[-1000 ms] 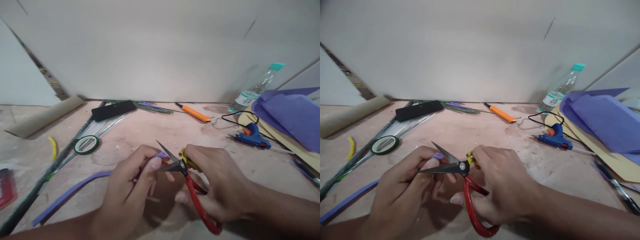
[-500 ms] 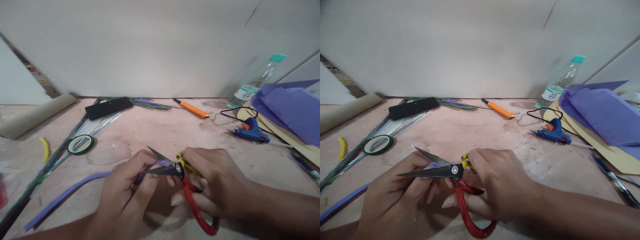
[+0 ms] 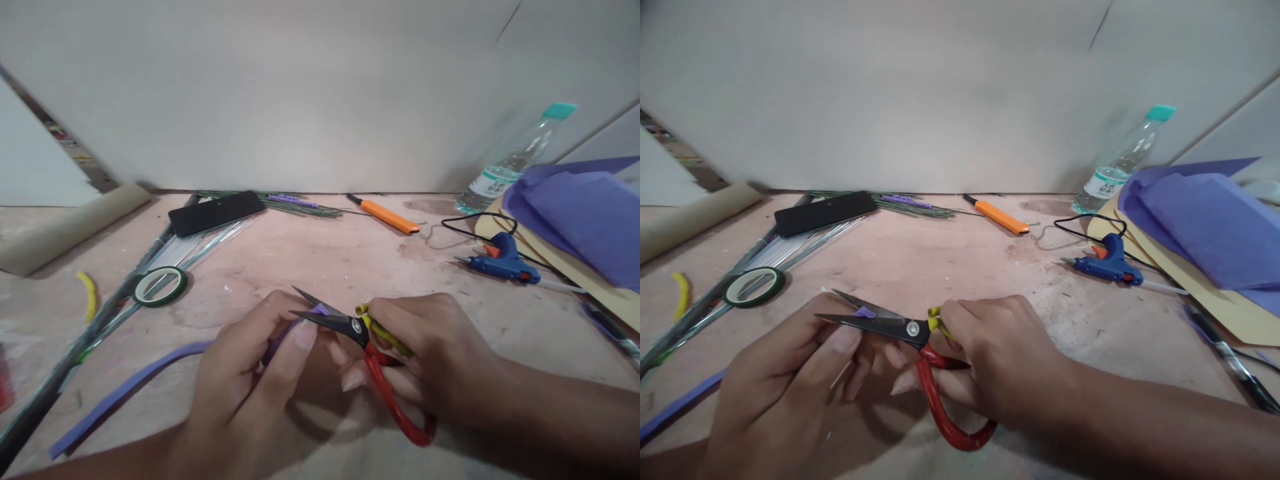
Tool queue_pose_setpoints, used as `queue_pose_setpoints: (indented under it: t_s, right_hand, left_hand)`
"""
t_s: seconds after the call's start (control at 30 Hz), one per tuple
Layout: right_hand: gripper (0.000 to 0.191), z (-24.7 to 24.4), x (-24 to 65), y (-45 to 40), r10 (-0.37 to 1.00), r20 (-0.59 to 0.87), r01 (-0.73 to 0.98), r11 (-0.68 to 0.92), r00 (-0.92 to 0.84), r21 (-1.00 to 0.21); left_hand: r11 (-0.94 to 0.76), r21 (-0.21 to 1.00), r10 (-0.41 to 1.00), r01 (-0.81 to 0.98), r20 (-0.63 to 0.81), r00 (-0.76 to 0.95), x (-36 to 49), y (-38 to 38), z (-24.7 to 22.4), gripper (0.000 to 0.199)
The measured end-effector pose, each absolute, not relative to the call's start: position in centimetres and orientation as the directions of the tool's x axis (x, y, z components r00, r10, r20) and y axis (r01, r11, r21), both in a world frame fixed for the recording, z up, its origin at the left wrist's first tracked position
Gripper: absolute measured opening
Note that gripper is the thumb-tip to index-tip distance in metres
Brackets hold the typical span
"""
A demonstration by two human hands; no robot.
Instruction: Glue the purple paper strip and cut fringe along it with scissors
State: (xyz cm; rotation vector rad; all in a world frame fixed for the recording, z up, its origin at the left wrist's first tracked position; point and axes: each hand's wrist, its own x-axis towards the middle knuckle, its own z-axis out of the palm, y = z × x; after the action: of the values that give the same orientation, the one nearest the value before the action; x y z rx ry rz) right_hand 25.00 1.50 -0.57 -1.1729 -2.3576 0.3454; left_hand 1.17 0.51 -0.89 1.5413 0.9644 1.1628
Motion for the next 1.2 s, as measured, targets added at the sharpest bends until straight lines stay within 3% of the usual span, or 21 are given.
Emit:
queue_pose_setpoints:
  t_s: [0.1, 0.23, 0.33, 0.57, 0.77, 0.93, 1.1, 1.2]
  right_hand:
    - [0.036, -0.3, 24.9, 1.5, 0.813, 0.257, 0.658, 0.575, -0.522, -0.486]
    - [0.034, 0.4, 24.6, 1.3, 0.821, 0.125, 0.56, 0.483, -0.557, -0.673]
    - [0.034, 0.6, 24.3, 1.4, 0.813, 0.158, 0.495, 0.482, -0.561, -0.723]
    - [0.033, 0.1, 24.1, 1.3, 0.817, 0.108, 0.475, 0.431, -0.567, -0.767]
    - [0.052, -0.2, 24.3, 1.1, 0.832, 0.07, 0.487, 0.388, -0.55, -0.782]
    - [0.047, 0.1, 24.3, 1.3, 0.839, 0.035, 0.519, 0.368, -0.544, -0.771]
    - [0.039, 0.4, 24.2, 1.4, 0.833, 0.111, 0.483, 0.416, -0.542, -0.77]
    - [0.043, 0.3, 24.2, 1.4, 0.821, 0.173, 0.461, 0.465, -0.543, -0.756]
  left_hand:
    - [-0.242, 0.966, 0.954, 0.091, 0.219, 0.204, 1.2, 0.6, -0.6, 0.027]
    - [-0.266, 0.947, 0.952, 0.179, 0.229, 0.201, 1.3, 0.7, -0.2, 0.023]
    - [-0.288, 0.941, 0.947, 0.176, 0.253, 0.196, 1.3, 0.6, -0.1, 0.021]
    - [-0.253, 0.957, 0.952, 0.139, 0.221, 0.211, 1.4, 0.5, -0.1, 0.021]
    - [-0.269, 0.931, 0.958, 0.245, 0.233, 0.165, 1.6, 0.7, 0.4, 0.028]
    - [-0.243, 0.935, 0.963, 0.257, 0.203, 0.175, 1.6, 0.7, 0.5, 0.028]
    - [-0.307, 0.912, 0.949, 0.271, 0.274, 0.154, 1.6, 0.9, 0.5, 0.025]
    - [-0.327, 0.915, 0.94, 0.236, 0.29, 0.179, 1.6, 1.1, 0.7, 0.027]
